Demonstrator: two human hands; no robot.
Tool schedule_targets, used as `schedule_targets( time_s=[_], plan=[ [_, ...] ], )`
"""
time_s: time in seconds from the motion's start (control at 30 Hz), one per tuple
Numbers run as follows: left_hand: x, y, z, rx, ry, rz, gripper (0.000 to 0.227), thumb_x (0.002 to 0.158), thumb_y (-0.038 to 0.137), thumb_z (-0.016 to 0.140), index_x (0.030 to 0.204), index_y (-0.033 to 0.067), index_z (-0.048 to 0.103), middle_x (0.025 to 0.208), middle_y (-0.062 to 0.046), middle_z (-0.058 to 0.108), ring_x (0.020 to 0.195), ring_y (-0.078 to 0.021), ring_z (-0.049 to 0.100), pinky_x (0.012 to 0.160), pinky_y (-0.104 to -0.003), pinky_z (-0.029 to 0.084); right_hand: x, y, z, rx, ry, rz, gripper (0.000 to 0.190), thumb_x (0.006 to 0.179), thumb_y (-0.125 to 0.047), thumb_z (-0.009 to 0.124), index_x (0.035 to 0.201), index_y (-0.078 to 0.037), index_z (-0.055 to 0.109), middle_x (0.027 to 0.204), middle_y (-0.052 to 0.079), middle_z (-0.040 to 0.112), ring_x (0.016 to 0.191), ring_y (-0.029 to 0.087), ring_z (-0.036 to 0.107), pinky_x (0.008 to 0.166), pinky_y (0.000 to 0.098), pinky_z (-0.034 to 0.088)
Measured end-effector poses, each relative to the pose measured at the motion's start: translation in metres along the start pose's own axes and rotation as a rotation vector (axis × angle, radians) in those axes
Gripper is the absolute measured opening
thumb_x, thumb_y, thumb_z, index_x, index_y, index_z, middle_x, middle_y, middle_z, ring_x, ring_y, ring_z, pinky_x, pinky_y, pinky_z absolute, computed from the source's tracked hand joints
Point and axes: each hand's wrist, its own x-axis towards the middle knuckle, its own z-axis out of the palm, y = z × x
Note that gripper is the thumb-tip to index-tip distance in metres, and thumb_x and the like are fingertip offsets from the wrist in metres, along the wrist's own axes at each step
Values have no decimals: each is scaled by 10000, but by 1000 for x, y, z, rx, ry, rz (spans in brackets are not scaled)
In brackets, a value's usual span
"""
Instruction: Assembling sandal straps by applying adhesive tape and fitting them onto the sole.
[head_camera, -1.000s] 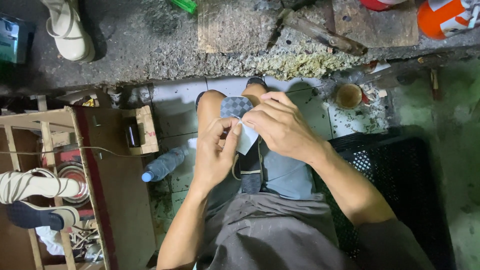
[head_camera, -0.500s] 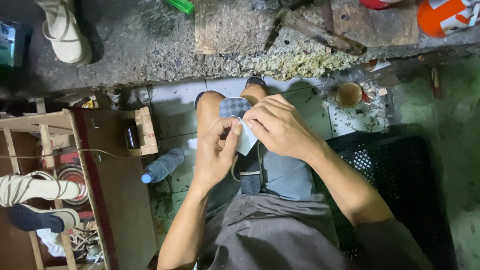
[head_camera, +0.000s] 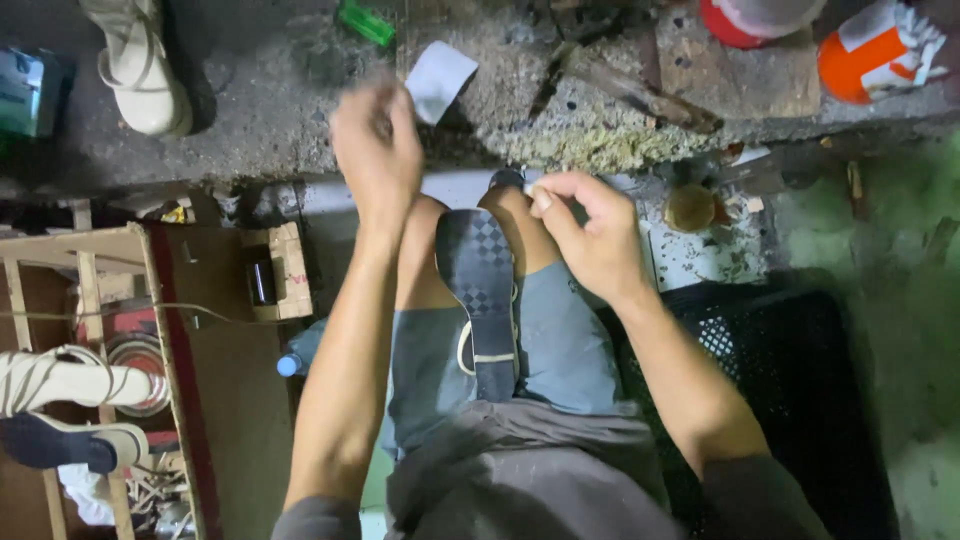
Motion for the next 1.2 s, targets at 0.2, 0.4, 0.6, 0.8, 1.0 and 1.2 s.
schedule_targets(
  time_s=[0.2,0.4,0.6,0.8,1.0,1.2],
  plan=[
    [-88,74,3,-570,-275,-391,119,942,180,725,998,98,792,867,-86,751,849,-144,663,808,-338,555,4,19,11,-479,327,-566,88,912,1,687,955,-44,750,751,47,633,627,240,587,744,397,519],
    [-108,76,-3,-863,-211,-706,210,957,172,686,1117,58,761,796,-44,679,663,-82,544,627,-198,490,-3,9,15,-638,267,-695,84,943,-61,654,959,-67,737,816,33,608,656,192,570,817,394,520],
    [-138,52,0,-1089,-193,-764,255,962,130,660,1141,-45,708,1011,-158,728,813,-181,645,627,-223,490,-18,-3,16,495,3,146,390,926,-33,694,1297,7,579,1029,159,724,913,177,692,870,380,564],
    [-136,62,-11,-986,-229,-734,236,961,123,667,1125,-37,724,992,-164,731,815,-172,637,628,-227,500,-24,9,18,529,0,162,420,895,72,679,1289,32,539,954,163,714,875,197,723,828,356,585],
    [-143,64,-25,-850,-258,-776,249,963,126,655,1162,-9,720,1016,-156,754,780,-159,676,617,-211,533,-35,11,19,473,12,281,419,880,58,716,1264,-1,560,914,110,719,820,134,688,798,295,571],
    [-176,49,-80,-118,-413,-847,286,932,143,676,1207,81,630,984,-158,757,737,-238,734,605,-366,562,-89,22,34,344,-182,473,286,835,14,732,1081,-42,599,835,71,735,778,95,646,780,307,547]
  ],
)
